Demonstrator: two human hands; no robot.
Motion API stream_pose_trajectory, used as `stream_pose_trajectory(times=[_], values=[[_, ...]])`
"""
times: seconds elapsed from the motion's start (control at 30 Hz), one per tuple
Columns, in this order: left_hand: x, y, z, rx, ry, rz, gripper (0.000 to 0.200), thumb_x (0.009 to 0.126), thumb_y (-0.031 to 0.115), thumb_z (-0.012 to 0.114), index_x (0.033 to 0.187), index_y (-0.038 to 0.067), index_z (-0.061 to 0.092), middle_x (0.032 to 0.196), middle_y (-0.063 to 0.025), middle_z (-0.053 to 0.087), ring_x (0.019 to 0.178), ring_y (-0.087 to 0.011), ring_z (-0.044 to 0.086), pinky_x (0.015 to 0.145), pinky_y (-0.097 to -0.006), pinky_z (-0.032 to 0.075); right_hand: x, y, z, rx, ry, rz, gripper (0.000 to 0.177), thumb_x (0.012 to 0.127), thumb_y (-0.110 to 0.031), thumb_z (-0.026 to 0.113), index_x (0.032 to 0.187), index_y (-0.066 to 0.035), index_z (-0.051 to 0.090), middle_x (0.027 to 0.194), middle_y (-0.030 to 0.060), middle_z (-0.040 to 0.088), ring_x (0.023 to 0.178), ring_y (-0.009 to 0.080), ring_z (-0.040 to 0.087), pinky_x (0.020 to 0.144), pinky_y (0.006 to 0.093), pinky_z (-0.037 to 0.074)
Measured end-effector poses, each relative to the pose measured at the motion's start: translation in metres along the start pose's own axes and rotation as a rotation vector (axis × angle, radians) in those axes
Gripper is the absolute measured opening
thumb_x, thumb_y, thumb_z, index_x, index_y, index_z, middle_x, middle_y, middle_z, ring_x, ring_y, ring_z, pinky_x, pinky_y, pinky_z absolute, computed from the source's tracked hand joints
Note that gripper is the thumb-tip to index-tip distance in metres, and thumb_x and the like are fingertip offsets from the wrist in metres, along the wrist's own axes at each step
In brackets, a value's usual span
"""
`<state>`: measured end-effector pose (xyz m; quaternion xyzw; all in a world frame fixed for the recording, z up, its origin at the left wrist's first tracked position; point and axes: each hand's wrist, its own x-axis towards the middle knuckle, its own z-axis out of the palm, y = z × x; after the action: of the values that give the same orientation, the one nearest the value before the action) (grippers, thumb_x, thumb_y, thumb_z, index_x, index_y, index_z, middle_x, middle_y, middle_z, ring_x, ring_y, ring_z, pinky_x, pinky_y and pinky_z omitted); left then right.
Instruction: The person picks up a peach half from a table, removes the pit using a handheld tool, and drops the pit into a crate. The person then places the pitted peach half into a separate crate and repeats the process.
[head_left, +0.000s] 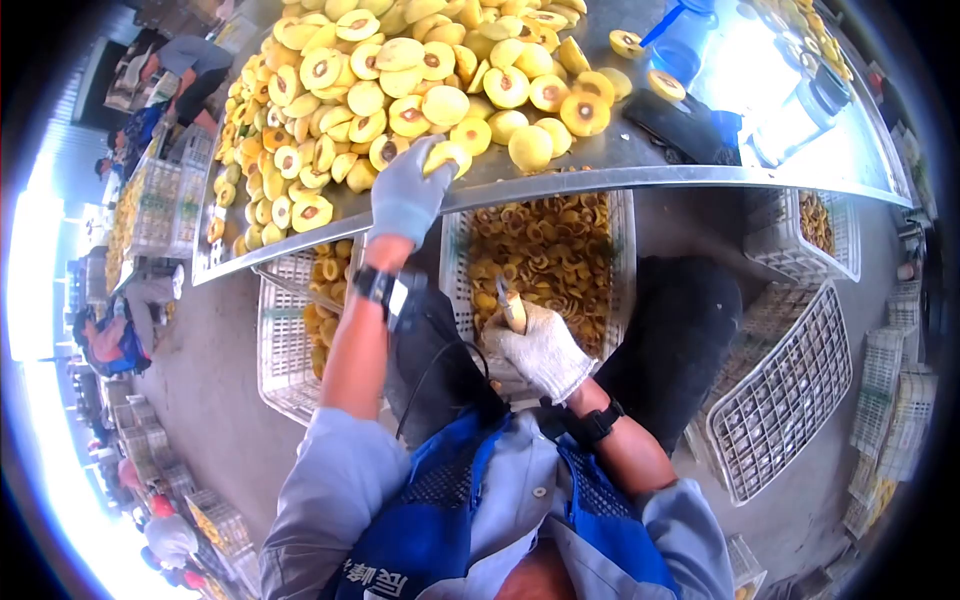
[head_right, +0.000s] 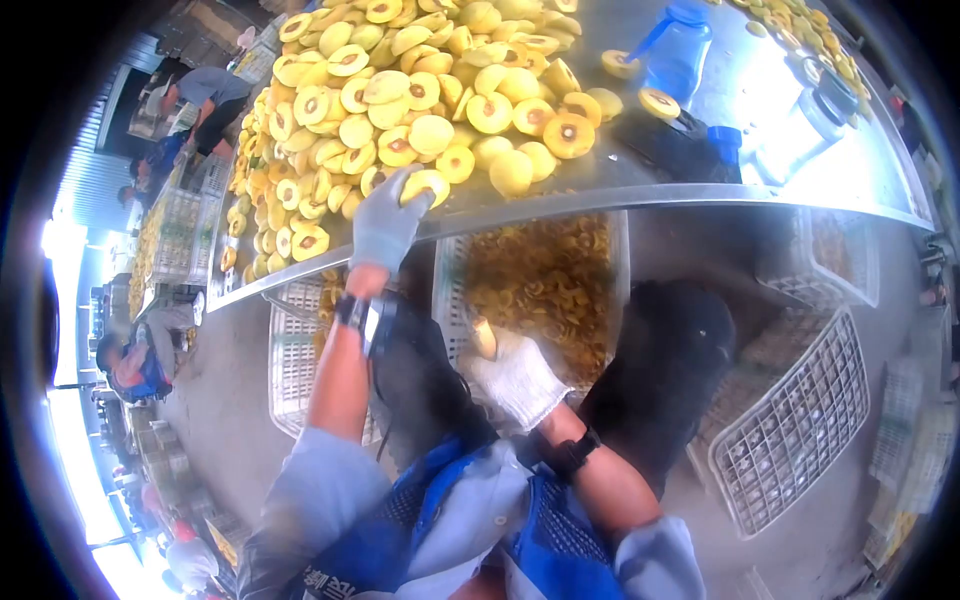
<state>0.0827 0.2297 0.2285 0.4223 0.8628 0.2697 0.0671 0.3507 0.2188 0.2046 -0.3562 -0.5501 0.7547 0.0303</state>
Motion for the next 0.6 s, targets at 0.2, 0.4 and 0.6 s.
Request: stream_pose_trajectory(times=[0.2,0.4,0.6], values=[[-0.098,0.044,0.002,-0.302,-0.101,0.057,0.041,0.092,0.02,0.074,0.13,0.007,0.07,0.113,-0.0187,0.076,0.104,-0.0292,0.076,0.092,-0.0347,0.057,0.016,0.023,-0.001,-0.222,0.233,-0.134,0.017,0.09,-0.018,0.074,0.097,-0.003,0.071,0.083,0.009,0.074,0.075,0.0168,0.069,0.074,0.0341,0.056],[-0.137,0.051,0.013,-0.316,-0.034,0.089,0.042,0.09,0.015,0.073,0.131,0.01,0.071,0.107,-0.0164,0.076,0.095,-0.0294,0.075,0.085,-0.0364,0.059,0.009,0.011,0.0,-0.364,0.298,-0.14,0.033,0.095,-0.032,0.064,0.106,-0.001,0.069,0.091,0.0297,0.071,0.09,0.048,0.07,0.076,0.0528,0.055],[-0.139,0.044,0.02,-0.306,0.007,0.15,0.04,0.09,0.015,0.074,0.13,0.011,0.072,0.102,-0.0156,0.075,0.087,-0.0273,0.075,0.079,-0.0357,0.059,0.011,0.02,-0.001,-0.359,0.234,-0.149,0.031,0.095,-0.03,0.064,0.102,-0.001,0.071,0.093,0.0288,0.072,0.09,0.0469,0.071,0.076,0.0502,0.056]])
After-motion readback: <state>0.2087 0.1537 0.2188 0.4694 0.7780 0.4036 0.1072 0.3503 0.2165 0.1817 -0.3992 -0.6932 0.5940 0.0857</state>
